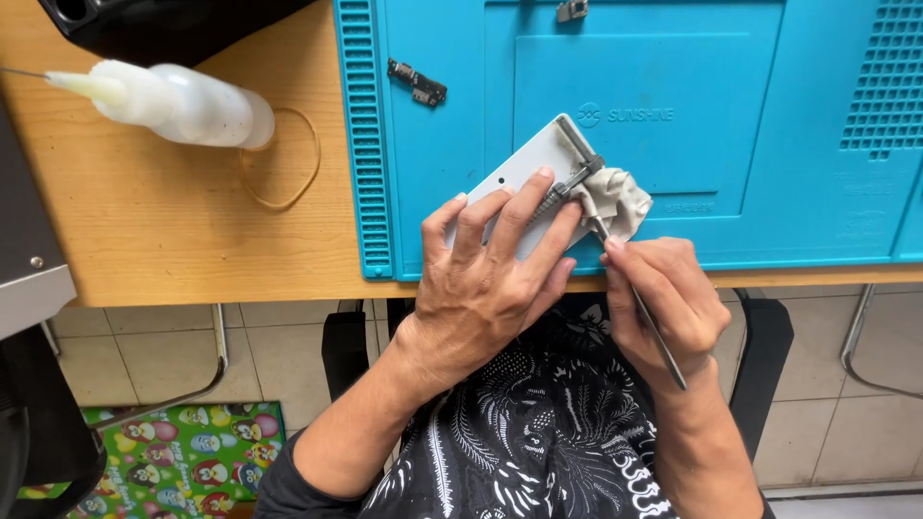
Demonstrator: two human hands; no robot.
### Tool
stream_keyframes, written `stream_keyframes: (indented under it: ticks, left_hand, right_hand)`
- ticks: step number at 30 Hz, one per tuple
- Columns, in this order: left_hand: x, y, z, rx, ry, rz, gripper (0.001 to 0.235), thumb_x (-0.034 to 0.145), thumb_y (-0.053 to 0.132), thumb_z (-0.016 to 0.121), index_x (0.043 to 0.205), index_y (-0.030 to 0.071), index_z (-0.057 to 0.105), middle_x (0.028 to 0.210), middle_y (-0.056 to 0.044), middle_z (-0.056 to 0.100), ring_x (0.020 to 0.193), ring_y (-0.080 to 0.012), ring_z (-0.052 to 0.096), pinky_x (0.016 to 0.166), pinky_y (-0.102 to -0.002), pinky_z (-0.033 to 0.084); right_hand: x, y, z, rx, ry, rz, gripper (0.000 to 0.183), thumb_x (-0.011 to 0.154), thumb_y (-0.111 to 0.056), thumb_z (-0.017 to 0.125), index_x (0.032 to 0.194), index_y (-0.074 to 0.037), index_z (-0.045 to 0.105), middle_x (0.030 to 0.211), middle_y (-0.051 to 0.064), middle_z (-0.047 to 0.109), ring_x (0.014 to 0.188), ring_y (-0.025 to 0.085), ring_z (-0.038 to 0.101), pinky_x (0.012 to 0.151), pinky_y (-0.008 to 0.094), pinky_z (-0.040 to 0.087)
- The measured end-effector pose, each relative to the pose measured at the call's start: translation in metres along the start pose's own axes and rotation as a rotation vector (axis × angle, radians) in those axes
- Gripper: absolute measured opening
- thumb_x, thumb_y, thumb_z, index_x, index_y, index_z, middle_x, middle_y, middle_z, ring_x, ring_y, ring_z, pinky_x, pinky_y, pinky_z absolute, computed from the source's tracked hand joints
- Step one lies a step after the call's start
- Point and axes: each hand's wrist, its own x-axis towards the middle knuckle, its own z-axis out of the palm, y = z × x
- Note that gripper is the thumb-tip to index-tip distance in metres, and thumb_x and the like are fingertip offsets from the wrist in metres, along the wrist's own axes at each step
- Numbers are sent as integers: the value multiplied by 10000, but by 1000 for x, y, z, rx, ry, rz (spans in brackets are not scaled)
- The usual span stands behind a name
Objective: The person cleans a small white metal bracket with a spring using a cloth and tweezers. They repeatedly apply liquid from a squeeze bottle to the cloth and wipe the bracket's surfaces and crevices on a blue work mat.
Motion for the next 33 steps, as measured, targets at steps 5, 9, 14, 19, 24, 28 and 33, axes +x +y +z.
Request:
stream_keyframes:
  ticks: [5, 9, 14, 19, 24, 28, 33]
  left_hand:
    - [4, 0, -5, -38, 24, 14, 233, 1038, 331, 642, 1247, 259, 714, 1393, -69, 615, 1165, -250, 594, 1020, -467, 418]
    - [2, 6, -8, 29, -56, 29, 363, 1006, 234, 640, 1358, 308, 690, 1471, -87, 544, 1278, -278, 574, 1095, -534, 367]
    - [6, 20, -12, 75, -150, 32, 514, 946, 172, 645, 1435, 332, 648, 1542, -83, 482, 1339, -292, 496, 1134, -540, 309]
    - [13, 31, -3, 19, -171, 38, 596, 813, 71, 698, 1366, 293, 688, 1564, -103, 437, 1351, -303, 486, 1141, -558, 316]
    - [1, 36, -2, 363, -68, -107, 495, 1067, 607, 627, 1491, 365, 540, 1413, 56, 623, 1207, -136, 645, 1317, -468, -110]
    - [-2, 19, 11, 199, -80, -152, 541, 1010, 557, 685, 1387, 173, 629, 1169, -47, 602, 1028, -239, 512, 836, -375, 374]
    - [-7, -11, 6, -47, 27, -47, 248, 996, 94, 610, 1181, 173, 754, 985, -6, 615, 861, -213, 569, 860, -375, 482]
  right_hand:
    - [-12, 8, -8, 48, 22, 6, 124, 1015, 59, 600, 1093, 135, 658, 947, 241, 685, 807, 359, 666, 767, 452, 558]
    - [-18, 10, -16, 89, -2, 60, 131, 1002, 72, 616, 1118, 123, 646, 980, 239, 686, 829, 366, 667, 797, 444, 572]
    - [-26, 25, -31, 122, 23, 65, 121, 992, 56, 625, 1085, 125, 660, 940, 247, 681, 783, 356, 650, 776, 443, 559]
    - [-38, 44, -53, 284, 71, 217, 99, 976, 38, 624, 1044, 109, 643, 931, 250, 710, 834, 345, 711, 818, 417, 595]
    - [-49, 73, -75, 340, 195, 232, 120, 1014, -48, 636, 1083, 51, 628, 935, 212, 704, 835, 320, 743, 781, 358, 602]
    - [-21, 63, -69, 402, 28, 123, 106, 927, 30, 667, 1028, 57, 679, 921, 186, 722, 774, 270, 718, 749, 349, 600]
    - [0, 71, -58, 329, 29, -161, 39, 879, 89, 721, 843, 91, 736, 718, 193, 696, 563, 337, 657, 527, 435, 565]
